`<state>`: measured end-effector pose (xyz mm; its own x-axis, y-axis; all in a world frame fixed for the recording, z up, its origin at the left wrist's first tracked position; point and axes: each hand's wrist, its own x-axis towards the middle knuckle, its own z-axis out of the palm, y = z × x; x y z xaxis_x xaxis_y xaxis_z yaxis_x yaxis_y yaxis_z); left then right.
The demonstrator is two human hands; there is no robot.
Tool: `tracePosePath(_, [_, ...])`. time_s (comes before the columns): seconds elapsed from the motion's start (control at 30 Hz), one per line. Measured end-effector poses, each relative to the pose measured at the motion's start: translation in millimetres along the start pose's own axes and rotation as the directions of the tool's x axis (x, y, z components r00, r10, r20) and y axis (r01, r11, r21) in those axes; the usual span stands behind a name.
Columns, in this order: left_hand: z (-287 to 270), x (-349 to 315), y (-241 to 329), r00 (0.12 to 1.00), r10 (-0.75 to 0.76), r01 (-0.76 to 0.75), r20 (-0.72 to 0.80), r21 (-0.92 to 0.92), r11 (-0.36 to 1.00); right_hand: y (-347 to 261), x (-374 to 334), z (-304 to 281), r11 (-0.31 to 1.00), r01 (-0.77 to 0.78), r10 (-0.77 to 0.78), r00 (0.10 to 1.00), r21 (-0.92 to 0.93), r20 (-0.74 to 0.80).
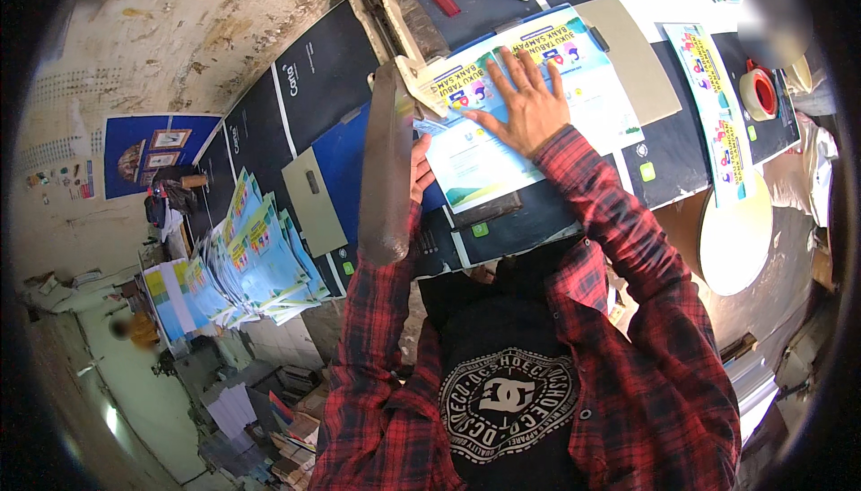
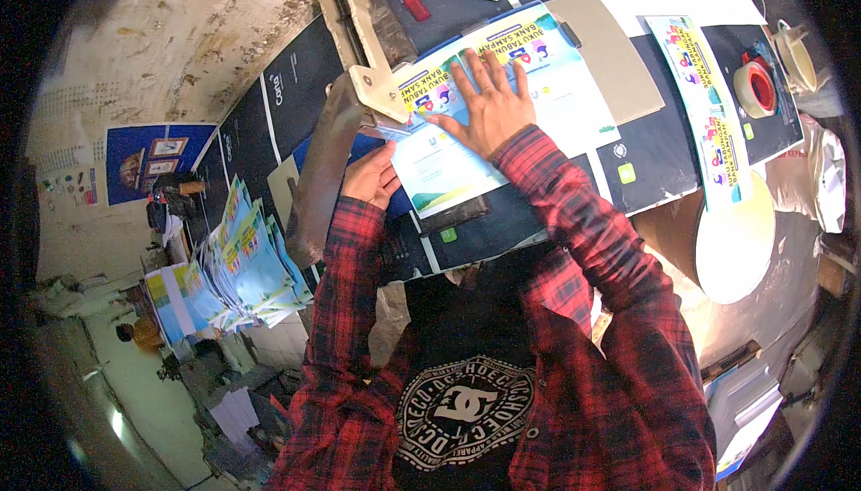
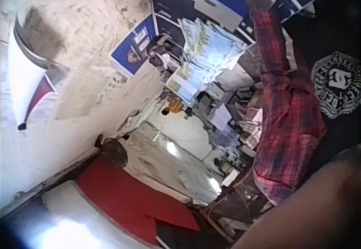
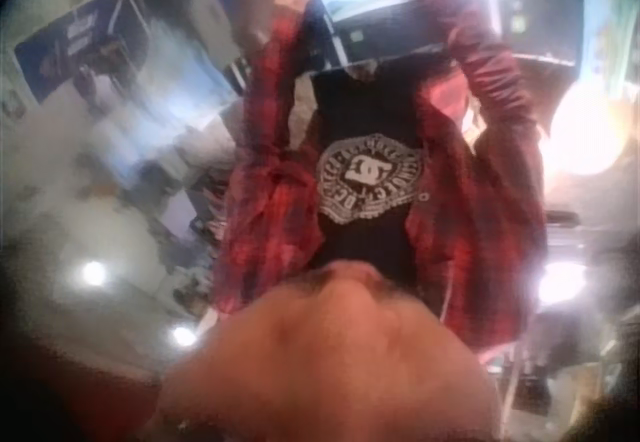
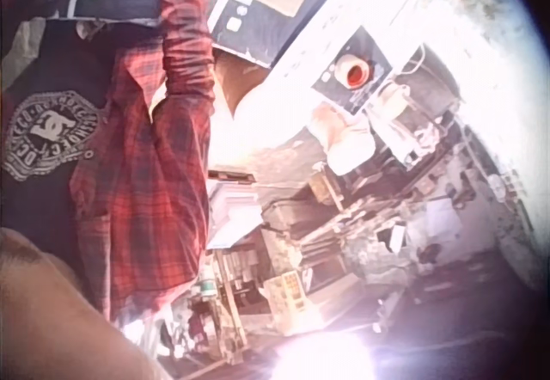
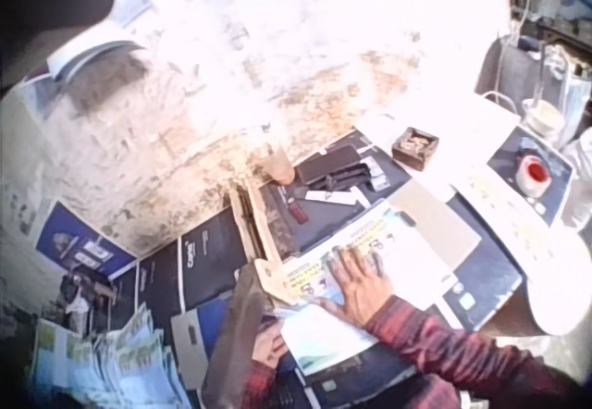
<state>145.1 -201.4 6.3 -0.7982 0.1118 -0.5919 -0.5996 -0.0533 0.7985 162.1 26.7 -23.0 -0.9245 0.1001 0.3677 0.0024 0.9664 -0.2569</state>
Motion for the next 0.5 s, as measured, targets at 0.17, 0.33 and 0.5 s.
tracePosePath(0.17, [-11, -12, -5, 0.823, 0.566, -0.472, 0.039, 0.601, 0.645, -3, -1, 2, 1.0, 0.011, -0.011, 1.0, 0.028, -0.013])
tracePosePath(0.33, [14, -38, -35, 0.6, 0.685, -0.461, 0.412, 0.878, -0.124, -3, 2, -3, 1.0, 0.012, -0.012, 1.0, 0.002, 0.002])
tracePosePath(0.5, [-9, -12, -75, 0.601, 0.718, -0.579, 0.351, 0.811, 0.089, 47, 5, -15, 0.996, -0.044, 0.049, 0.996, -0.075, 0.073])
